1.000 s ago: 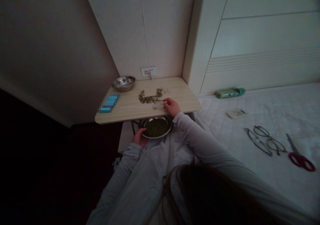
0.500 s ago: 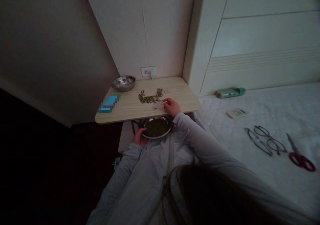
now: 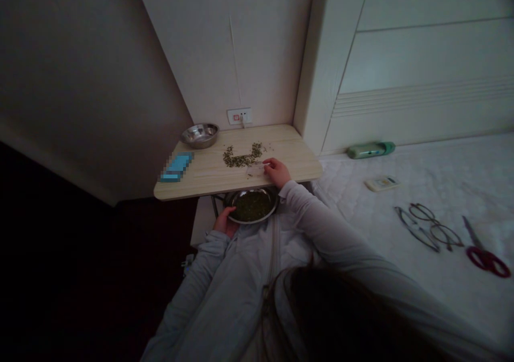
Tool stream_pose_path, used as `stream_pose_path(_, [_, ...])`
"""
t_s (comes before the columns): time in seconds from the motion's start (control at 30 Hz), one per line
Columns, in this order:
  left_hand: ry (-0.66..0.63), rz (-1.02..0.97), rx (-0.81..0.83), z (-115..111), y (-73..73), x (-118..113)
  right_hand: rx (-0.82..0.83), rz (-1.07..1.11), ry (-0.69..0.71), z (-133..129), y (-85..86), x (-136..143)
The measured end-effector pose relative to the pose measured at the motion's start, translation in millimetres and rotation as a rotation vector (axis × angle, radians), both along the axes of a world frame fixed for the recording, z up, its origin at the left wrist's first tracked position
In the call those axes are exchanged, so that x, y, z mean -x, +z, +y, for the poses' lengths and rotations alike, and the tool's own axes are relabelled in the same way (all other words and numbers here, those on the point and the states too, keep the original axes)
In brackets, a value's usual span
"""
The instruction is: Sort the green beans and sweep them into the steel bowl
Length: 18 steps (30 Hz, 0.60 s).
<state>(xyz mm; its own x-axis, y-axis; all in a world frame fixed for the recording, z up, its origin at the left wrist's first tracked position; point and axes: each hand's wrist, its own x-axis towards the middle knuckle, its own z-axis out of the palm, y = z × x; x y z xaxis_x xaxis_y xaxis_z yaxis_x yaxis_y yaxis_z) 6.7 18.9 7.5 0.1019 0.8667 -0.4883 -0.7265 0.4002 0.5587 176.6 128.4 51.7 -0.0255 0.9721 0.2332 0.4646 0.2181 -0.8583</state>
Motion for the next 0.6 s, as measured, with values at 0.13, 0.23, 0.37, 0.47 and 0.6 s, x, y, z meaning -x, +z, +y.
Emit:
stream_pose_path(0.13, [0.015,0.001,0.031,0.5,0.2,0.8,-0.002,-0.03,0.014,-2.2,2.1,0.8])
stream_pose_path(0.23, [0.015,-0.006,0.035,1.0,-1.1,1.6,-0.003,-0.041,0.009,-2.2,2.7,1.0])
stream_pose_path(0.37, [-0.029,-0.03,0.03,1.0,-2.5,2.7,-0.008,-0.048,0.016,-0.6,1.0,1.1])
stream_pose_path(0.47, [-0.042,-0.019,0.029,0.7,-3.0,3.2,-0.02,-0.044,0.018,-0.3,-0.1,1.0])
stream_pose_path(0.6, [-0.039,-0.023,0.009,0.7,-3.3,3.3,-0.018,-0.045,0.012,-1.1,0.2,1.0])
